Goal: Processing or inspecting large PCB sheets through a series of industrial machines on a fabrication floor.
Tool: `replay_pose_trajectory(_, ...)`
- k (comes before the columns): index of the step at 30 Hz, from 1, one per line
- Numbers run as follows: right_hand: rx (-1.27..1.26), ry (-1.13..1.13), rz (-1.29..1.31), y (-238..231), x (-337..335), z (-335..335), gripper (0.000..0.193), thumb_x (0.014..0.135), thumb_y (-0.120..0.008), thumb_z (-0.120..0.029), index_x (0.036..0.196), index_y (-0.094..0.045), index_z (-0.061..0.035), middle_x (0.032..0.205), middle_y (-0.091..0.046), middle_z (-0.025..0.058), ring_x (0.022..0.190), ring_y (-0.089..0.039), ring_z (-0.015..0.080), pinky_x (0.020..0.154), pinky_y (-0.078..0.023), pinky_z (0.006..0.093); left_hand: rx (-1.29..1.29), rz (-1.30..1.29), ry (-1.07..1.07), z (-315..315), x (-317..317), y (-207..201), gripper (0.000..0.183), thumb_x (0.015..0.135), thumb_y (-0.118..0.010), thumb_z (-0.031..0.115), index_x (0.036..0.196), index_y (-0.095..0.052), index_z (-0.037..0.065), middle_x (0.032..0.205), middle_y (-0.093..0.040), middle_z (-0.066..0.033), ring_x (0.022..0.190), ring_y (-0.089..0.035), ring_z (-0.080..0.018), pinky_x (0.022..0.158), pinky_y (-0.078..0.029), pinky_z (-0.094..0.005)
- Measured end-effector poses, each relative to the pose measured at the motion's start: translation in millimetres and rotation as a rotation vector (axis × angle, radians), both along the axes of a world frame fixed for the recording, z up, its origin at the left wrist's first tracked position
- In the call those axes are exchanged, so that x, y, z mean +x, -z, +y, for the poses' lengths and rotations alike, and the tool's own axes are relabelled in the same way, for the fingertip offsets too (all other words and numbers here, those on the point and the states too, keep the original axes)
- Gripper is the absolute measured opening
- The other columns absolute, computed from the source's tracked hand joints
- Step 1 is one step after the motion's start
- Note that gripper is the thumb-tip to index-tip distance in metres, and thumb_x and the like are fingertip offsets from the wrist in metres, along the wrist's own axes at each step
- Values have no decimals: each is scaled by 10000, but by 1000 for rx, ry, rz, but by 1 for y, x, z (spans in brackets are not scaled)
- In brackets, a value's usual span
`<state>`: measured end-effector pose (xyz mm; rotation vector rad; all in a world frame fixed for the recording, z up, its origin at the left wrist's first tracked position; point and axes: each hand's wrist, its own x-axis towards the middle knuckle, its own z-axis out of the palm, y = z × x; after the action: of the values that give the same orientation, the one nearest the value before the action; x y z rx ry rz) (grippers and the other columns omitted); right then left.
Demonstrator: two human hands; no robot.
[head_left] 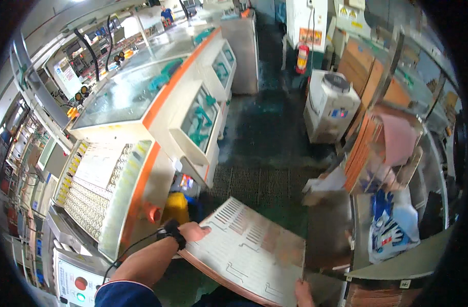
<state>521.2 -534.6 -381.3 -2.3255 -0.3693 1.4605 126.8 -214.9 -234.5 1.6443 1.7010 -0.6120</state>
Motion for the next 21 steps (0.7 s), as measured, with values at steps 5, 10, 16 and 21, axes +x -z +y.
replay_pose_trajectory(5,454,-168,-299,-103,28,153,436,995,-524,-323,1028,-617,101,874,-665,174,826,-615,215,763,-488,384,321,-139,-177,74,-13,-117,788,887,-540,659,1118,-676,-82,1072,-670,-324,1077,-656,-408,928,-493,-430)
replay_pose_trajectory(10,840,-98,-113,-205,19,326,384,989,-569,-276,1127,-612,80,993,-682,128,903,-616,178,800,-501,334,742,-315,-274,143,-56,-178,816,894,-551,649,1022,-661,-149,958,-670,-343,978,-682,-409,837,-516,-438)
replay_pose_trajectory(16,1143,-186,73,-281,-46,508,321,986,-583,-204,1110,-602,91,1007,-673,114,895,-596,145,801,-496,311,855,-293,-473,232,-142,-252,677,973,-541,528,893,-658,-133,699,-619,-112,706,-576,-161,656,-462,-369)
replay_pose_trajectory(21,1139,-265,153,-294,-136,630,350,969,-603,-231,1071,-592,104,1012,-682,205,929,-645,233,824,-510,365,976,-306,-673,299,-213,-274,779,957,-524,568,992,-633,-203,871,-665,-206,877,-589,-217,817,-485,-405)
